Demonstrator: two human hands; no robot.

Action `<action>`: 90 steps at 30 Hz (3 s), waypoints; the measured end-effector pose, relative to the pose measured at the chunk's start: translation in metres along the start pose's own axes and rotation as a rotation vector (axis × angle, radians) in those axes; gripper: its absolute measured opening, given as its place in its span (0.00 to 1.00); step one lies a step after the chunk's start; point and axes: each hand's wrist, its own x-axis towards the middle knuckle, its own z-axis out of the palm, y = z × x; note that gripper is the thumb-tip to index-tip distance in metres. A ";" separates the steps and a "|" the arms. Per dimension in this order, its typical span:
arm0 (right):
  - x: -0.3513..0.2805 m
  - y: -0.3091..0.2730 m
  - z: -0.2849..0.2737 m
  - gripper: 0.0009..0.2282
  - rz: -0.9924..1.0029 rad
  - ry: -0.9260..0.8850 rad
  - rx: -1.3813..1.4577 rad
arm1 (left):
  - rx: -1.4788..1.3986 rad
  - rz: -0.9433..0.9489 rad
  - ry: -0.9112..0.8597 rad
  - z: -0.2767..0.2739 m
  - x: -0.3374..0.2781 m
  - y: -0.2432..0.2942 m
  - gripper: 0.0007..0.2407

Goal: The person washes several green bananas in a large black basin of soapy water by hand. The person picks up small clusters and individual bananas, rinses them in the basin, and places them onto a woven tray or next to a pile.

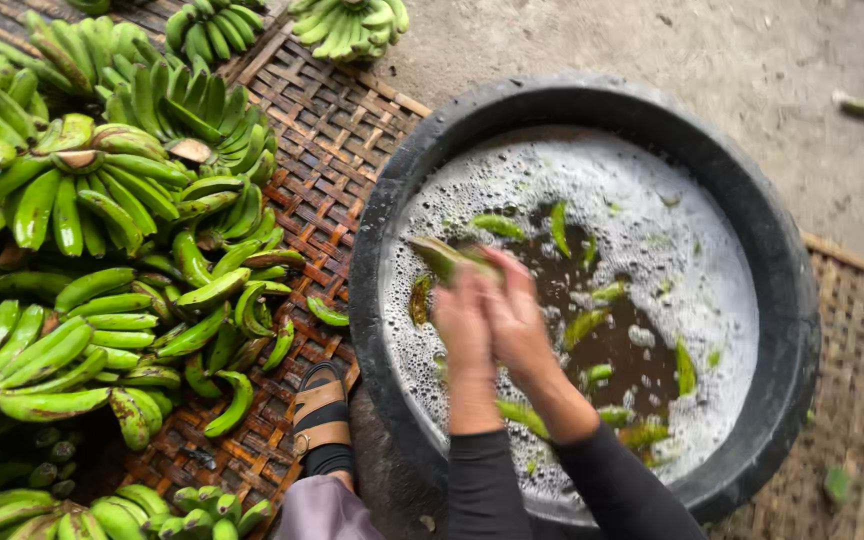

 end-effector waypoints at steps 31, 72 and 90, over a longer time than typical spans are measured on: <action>-0.060 0.215 -0.139 0.40 0.715 0.160 0.076 | 0.243 -0.774 0.169 -0.016 -0.015 -0.145 0.29; -0.024 0.089 -0.110 0.31 0.019 0.294 0.094 | -0.321 -0.330 -0.075 0.047 -0.023 -0.085 0.22; 0.028 0.089 0.013 0.29 -0.387 -0.119 -0.724 | 0.127 0.586 0.571 -0.067 0.064 0.025 0.22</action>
